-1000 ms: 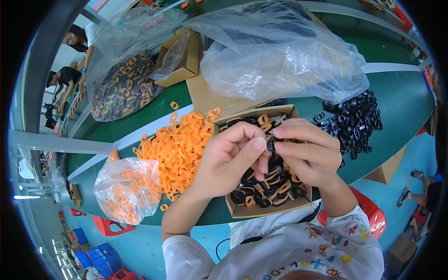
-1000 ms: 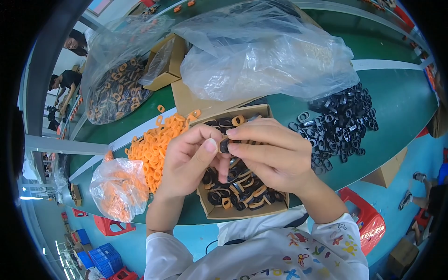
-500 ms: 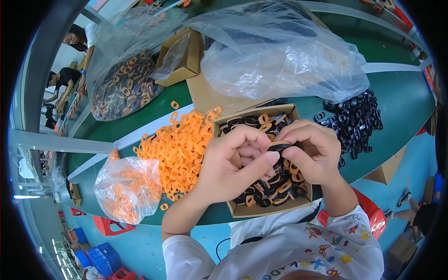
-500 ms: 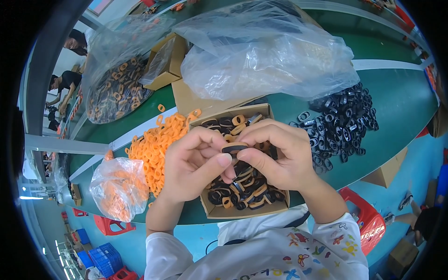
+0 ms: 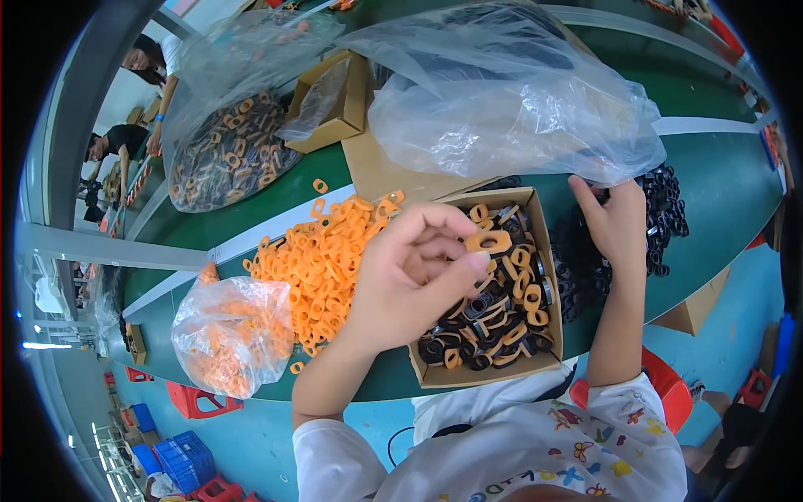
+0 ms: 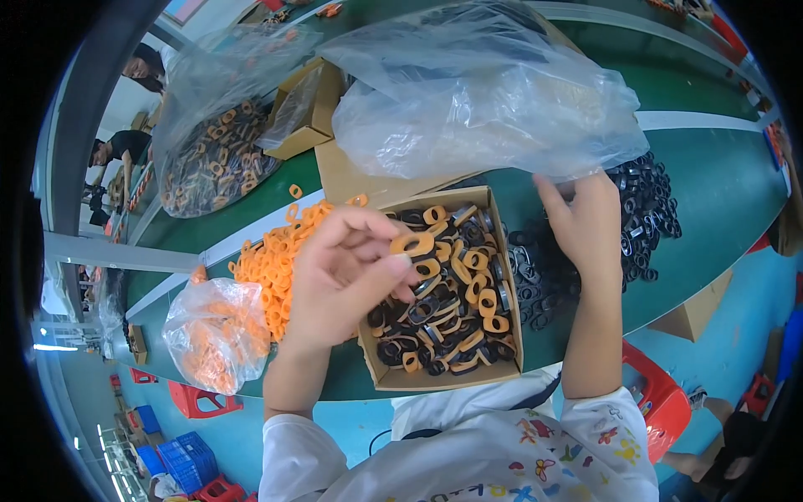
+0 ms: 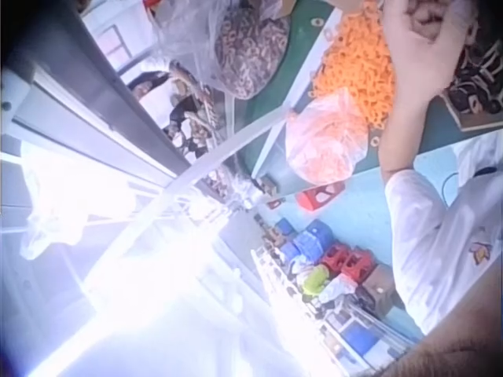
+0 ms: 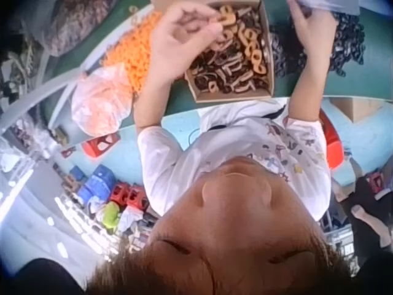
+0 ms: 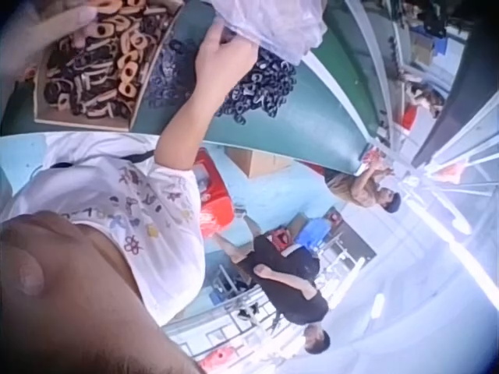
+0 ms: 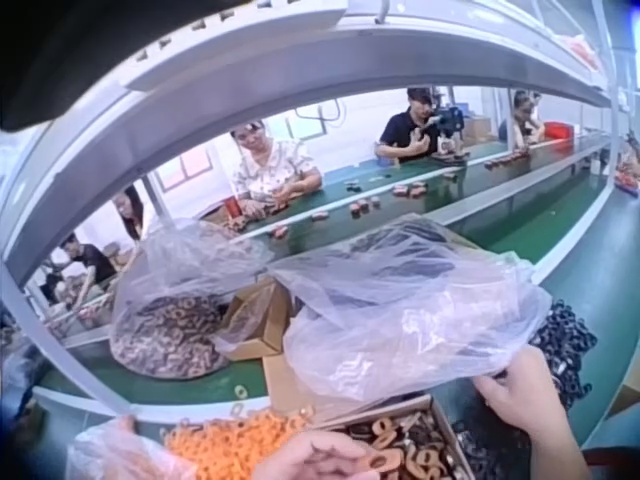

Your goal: The person assembles small orange and black plastic components by hand.

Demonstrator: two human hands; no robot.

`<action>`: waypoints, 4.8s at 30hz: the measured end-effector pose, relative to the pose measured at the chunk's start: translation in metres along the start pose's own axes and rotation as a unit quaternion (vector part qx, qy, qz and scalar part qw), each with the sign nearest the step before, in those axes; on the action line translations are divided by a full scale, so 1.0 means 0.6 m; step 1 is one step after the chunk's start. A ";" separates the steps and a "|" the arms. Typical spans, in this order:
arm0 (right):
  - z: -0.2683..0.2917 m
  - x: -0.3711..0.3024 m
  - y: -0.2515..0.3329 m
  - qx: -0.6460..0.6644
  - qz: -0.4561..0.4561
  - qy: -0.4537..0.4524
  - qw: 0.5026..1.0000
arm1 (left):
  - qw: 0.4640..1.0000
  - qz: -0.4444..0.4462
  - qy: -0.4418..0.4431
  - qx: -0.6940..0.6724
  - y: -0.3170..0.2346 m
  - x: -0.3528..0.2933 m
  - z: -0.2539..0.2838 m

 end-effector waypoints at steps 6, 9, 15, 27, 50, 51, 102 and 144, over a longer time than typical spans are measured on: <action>-0.029 0.003 -0.034 -0.101 -0.060 0.043 0.992 | 0.834 -0.221 0.004 0.506 -0.009 0.005 0.006; -0.038 0.005 -0.037 -0.073 -0.021 0.027 0.997 | 0.824 -0.218 0.001 0.522 -0.008 0.005 0.011; -0.049 0.001 -0.042 -0.020 0.002 0.030 0.999 | 0.780 -0.152 -0.009 0.608 -0.048 0.011 0.037; -0.042 -0.004 0.034 0.221 -0.026 0.050 0.974 | 0.676 0.099 -0.130 0.719 -0.011 0.023 0.320; -0.021 -0.026 0.065 0.612 0.008 0.227 0.758 | 0.885 -0.128 -0.151 0.421 -0.064 0.023 0.131; -0.020 -0.028 0.069 0.622 0.017 0.227 0.750 | 0.941 -0.125 -0.073 0.305 -0.059 0.018 0.105; -0.031 -0.045 0.110 0.675 0.074 0.142 0.720 | 0.996 -0.022 0.072 0.042 -0.002 0.005 0.011; -0.029 -0.059 0.139 0.556 0.130 0.046 0.820 | 0.985 -0.134 0.062 0.088 0.028 -0.002 0.002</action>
Point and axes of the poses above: each hand's wrist, its own x-axis towards the middle knuckle, its own z-axis out of the back of the hand, y = z × x, the point moved 1 cm from there along x, towards the middle knuckle, and after that the axes turned 9 degrees about y, right-handed, at the moved point
